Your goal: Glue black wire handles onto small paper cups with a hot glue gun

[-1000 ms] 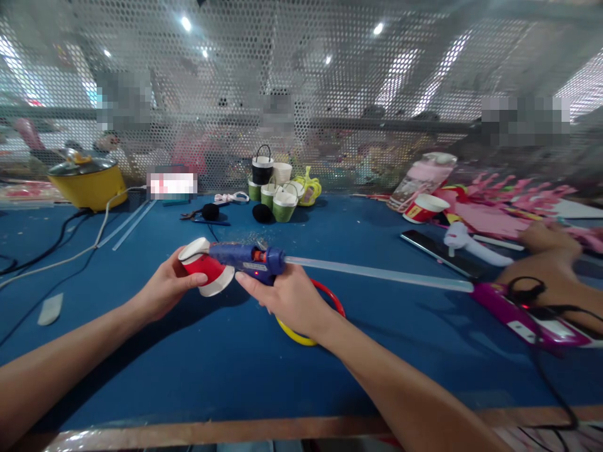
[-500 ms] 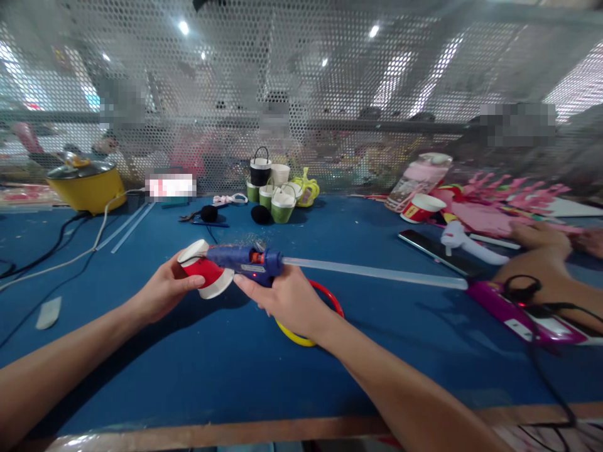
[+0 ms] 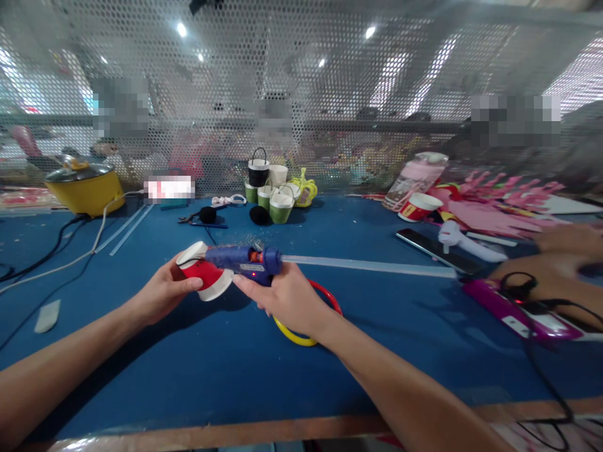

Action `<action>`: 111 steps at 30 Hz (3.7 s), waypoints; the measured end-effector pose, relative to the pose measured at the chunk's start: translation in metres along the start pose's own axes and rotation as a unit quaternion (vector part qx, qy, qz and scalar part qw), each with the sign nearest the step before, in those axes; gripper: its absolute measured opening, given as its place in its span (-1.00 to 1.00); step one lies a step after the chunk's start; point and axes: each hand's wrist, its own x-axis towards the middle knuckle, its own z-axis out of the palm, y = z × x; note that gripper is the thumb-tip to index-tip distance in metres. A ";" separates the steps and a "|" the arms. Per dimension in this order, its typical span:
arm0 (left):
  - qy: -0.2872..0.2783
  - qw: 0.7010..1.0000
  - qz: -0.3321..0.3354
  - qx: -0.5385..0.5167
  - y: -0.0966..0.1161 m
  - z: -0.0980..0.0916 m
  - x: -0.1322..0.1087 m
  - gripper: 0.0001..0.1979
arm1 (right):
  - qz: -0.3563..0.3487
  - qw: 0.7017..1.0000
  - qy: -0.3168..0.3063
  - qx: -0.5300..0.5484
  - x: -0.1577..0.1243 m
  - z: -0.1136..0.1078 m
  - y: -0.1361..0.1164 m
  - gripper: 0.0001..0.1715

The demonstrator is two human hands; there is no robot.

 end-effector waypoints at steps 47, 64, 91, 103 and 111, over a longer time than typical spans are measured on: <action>-0.008 1.000 -0.016 -0.006 0.001 0.001 -0.001 -0.49 | -0.012 1.000 0.016 0.000 0.001 -0.003 0.002 -0.75; -0.028 0.999 -0.026 -0.004 0.001 0.000 -0.002 -0.53 | 0.048 0.997 -0.002 0.065 0.011 -0.006 0.013 -0.68; -0.060 0.997 -0.052 -0.001 0.011 0.001 -0.008 -0.46 | 0.234 0.969 0.018 0.080 0.072 0.000 0.066 -0.59; -0.067 0.997 -0.041 0.005 0.008 -0.001 -0.007 -0.47 | 0.231 0.921 0.095 -0.298 0.081 -0.018 0.087 -0.50; -0.069 0.996 -0.052 -0.018 0.010 0.002 -0.007 -0.50 | -0.063 0.990 -0.010 -0.128 0.046 -0.008 0.012 -0.71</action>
